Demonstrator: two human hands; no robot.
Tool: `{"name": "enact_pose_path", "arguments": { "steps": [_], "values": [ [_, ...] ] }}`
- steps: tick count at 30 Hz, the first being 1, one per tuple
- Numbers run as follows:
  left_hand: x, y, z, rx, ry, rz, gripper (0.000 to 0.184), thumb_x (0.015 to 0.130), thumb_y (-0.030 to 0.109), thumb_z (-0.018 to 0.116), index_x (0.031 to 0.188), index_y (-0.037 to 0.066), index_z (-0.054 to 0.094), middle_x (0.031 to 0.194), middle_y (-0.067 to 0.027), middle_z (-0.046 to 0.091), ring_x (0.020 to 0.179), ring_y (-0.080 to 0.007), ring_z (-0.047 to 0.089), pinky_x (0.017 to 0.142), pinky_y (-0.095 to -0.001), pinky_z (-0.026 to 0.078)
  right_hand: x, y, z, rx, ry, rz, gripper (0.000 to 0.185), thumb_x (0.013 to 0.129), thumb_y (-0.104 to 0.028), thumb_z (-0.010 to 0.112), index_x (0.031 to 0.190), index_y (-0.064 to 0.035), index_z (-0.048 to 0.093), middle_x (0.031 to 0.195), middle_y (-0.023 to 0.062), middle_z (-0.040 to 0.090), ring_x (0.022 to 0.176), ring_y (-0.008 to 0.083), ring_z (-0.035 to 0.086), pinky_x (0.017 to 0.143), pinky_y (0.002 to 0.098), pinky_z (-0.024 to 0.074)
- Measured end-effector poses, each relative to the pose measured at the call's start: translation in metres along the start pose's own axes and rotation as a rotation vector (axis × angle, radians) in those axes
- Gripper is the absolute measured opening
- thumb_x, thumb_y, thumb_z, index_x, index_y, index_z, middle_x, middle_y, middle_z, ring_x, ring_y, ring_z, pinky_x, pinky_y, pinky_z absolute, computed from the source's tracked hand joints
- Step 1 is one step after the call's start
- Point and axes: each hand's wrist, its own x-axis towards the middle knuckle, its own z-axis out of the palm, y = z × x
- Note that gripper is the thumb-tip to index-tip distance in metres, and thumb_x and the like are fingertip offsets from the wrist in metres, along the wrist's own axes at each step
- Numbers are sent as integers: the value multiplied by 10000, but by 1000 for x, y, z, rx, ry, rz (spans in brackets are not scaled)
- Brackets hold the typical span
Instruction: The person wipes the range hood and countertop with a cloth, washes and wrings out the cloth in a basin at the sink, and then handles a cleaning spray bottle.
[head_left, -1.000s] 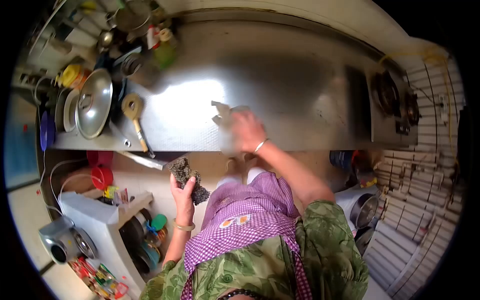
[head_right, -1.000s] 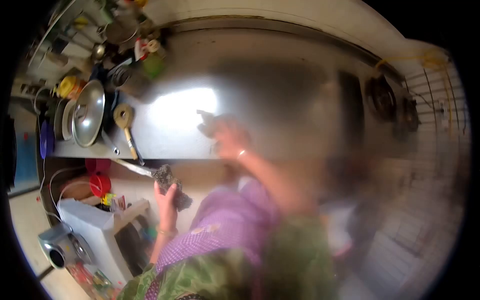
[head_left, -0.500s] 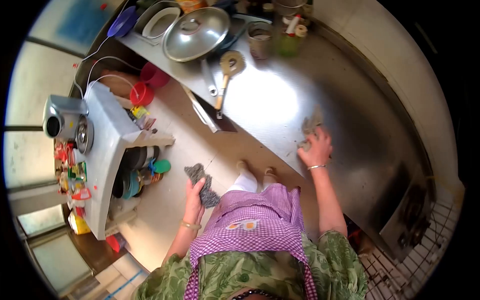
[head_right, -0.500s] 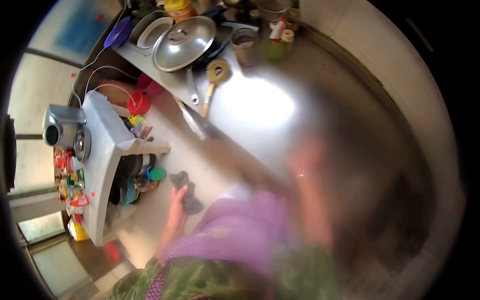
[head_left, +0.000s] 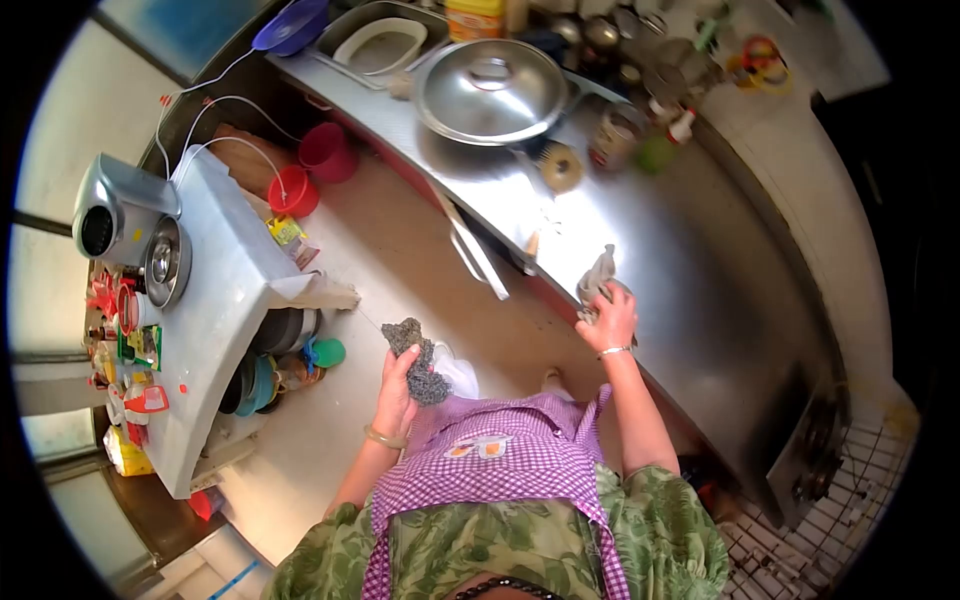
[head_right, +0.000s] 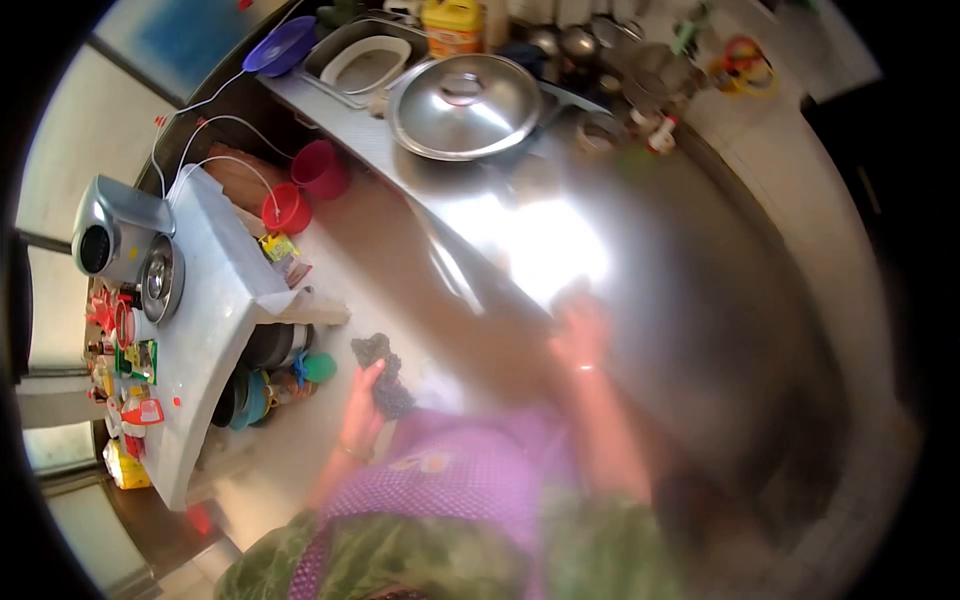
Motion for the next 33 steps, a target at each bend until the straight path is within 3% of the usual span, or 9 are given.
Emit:
{"name": "enact_pose_path", "arguments": {
  "steps": [5, 10, 13, 17, 18, 22, 24, 27, 33],
  "values": [
    [21, 84, -65, -27, 76, 73, 326, 868, 188, 672, 1141, 92, 521, 946, -30, 603, 730, -138, 575, 621, -291, 517, 51, -9, 36, 69, 214, 164, 366, 567, -229, 709, 920, -135, 674, 1267, 55, 565, 1137, 333, 510, 938, 443, 470],
    [59, 120, -142, 1, 123, 121, 330, 868, 166, 667, 1155, 94, 520, 964, -24, 603, 736, -136, 575, 619, -287, 516, 136, 2, 36, 381, 126, 425, 506, 598, -212, 705, 1100, -157, 667, 1246, 70, 586, 1165, 325, 509, 971, 438, 448],
    [64, 131, -147, 37, 146, 109, 333, 870, 151, 662, 1165, 91, 520, 973, -23, 604, 749, -139, 583, 619, -287, 518, 183, 47, 113, 70, 301, 134, 512, 623, -202, 697, 1132, -160, 671, 1293, 78, 561, 1167, 336, 517, 996, 429, 435],
    [90, 126, -126, 17, 155, 42, 354, 874, 143, 656, 1194, 97, 511, 975, -28, 605, 747, -149, 586, 617, -303, 523, 157, -19, 60, 14, 86, -25, 645, 596, -253, 730, 1226, -172, 613, 1359, 92, 507, 1178, 380, 516, 1019, 414, 428],
    [96, 130, -115, 7, 115, -13, 368, 879, 145, 652, 1214, 98, 506, 984, -34, 607, 747, -147, 585, 624, -301, 522, 148, -63, 24, 313, 24, 228, 657, 584, -314, 717, 1217, -169, 619, 1346, 84, 519, 1212, 384, 477, 1018, 420, 431],
    [140, 156, -74, -31, -42, -116, 320, 902, 241, 652, 1172, 118, 532, 971, -32, 633, 780, -151, 595, 649, -325, 524, 118, -28, 57, 4, -24, 129, 466, 574, -302, 688, 1000, -114, 718, 1219, 167, 563, 1188, 377, 470, 1011, 432, 428],
    [164, 176, -50, -62, -161, -131, 307, 932, 296, 620, 1170, 111, 561, 981, -66, 674, 760, -153, 614, 658, -321, 532, 120, -66, 20, 137, -26, 380, 399, 576, -220, 701, 930, -38, 698, 1189, 169, 587, 1144, 366, 498, 966, 430, 450],
    [202, 204, -18, -55, -288, -143, 367, 952, 347, 583, 1216, 94, 551, 1032, -88, 659, 796, -164, 595, 715, -318, 511, 105, -22, 40, -96, 58, 219, 417, 585, -203, 719, 952, -9, 681, 1200, 182, 591, 1098, 351, 537, 923, 406, 472],
    [247, 240, 33, -49, -311, -130, 398, 953, 405, 572, 1215, 106, 562, 1003, -93, 675, 758, -168, 629, 671, -345, 550, 54, 89, 40, 1090, 138, 972, 289, 773, -157, 658, 1034, -32, 658, 1111, 101, 649, 1003, 250, 616, 886, 365, 492]
  ]
}}
